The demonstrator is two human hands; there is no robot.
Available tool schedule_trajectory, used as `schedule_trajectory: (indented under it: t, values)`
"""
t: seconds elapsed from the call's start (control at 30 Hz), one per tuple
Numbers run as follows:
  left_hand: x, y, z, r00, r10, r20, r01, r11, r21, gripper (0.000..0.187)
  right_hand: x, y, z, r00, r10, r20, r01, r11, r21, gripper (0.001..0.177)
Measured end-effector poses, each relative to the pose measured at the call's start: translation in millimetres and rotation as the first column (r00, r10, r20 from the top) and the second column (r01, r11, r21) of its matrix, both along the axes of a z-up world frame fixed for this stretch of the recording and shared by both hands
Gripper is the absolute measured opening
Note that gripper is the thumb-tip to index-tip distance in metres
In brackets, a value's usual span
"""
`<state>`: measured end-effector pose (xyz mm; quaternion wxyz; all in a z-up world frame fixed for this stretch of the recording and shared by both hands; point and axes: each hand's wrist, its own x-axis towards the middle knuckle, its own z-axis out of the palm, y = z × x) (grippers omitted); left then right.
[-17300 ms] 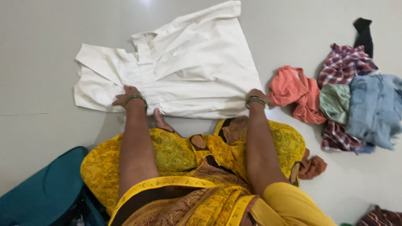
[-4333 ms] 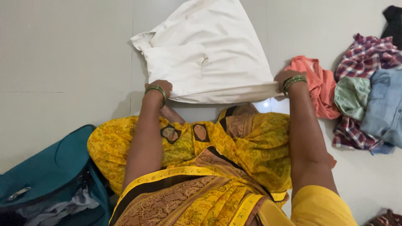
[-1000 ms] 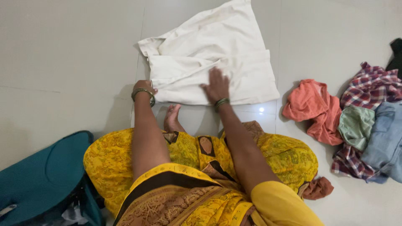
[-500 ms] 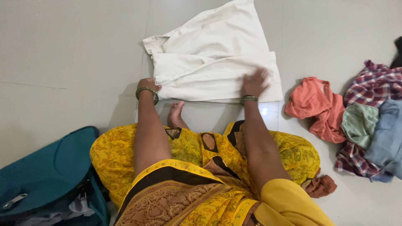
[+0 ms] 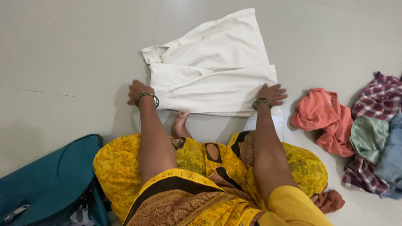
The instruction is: The person folds multiple items of clothing by hand while sitting on the floor and places them into a blue travel bag.
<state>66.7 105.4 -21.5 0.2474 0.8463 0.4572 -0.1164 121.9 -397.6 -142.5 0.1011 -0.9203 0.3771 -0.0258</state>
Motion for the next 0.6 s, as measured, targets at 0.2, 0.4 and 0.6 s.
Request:
schedule_trajectory:
  t: [0.2,0.4,0.6]
  values:
    - [51.4,-24.1,-27.8,0.681,-0.439,0.587,0.333,0.899,0.286,0.023,85.2,82.7,24.0,0.661,0.75,0.021,-0.731,0.65,-0.206,0.08]
    - [98.4,6.5,-57.2,0.67,-0.673,0.313,0.462,0.709,0.533,0.048,158.2,200.9,60.0,0.372,0.908,-0.19,-0.925,0.347,-0.153,0.074]
    - [112.1,38.0,-77.8,0.724,-0.604,0.334,0.535,0.797,0.281,0.064,196.9,263.8,34.8,0.167,0.975,-0.144,-0.929,0.107,-0.354,0.071]
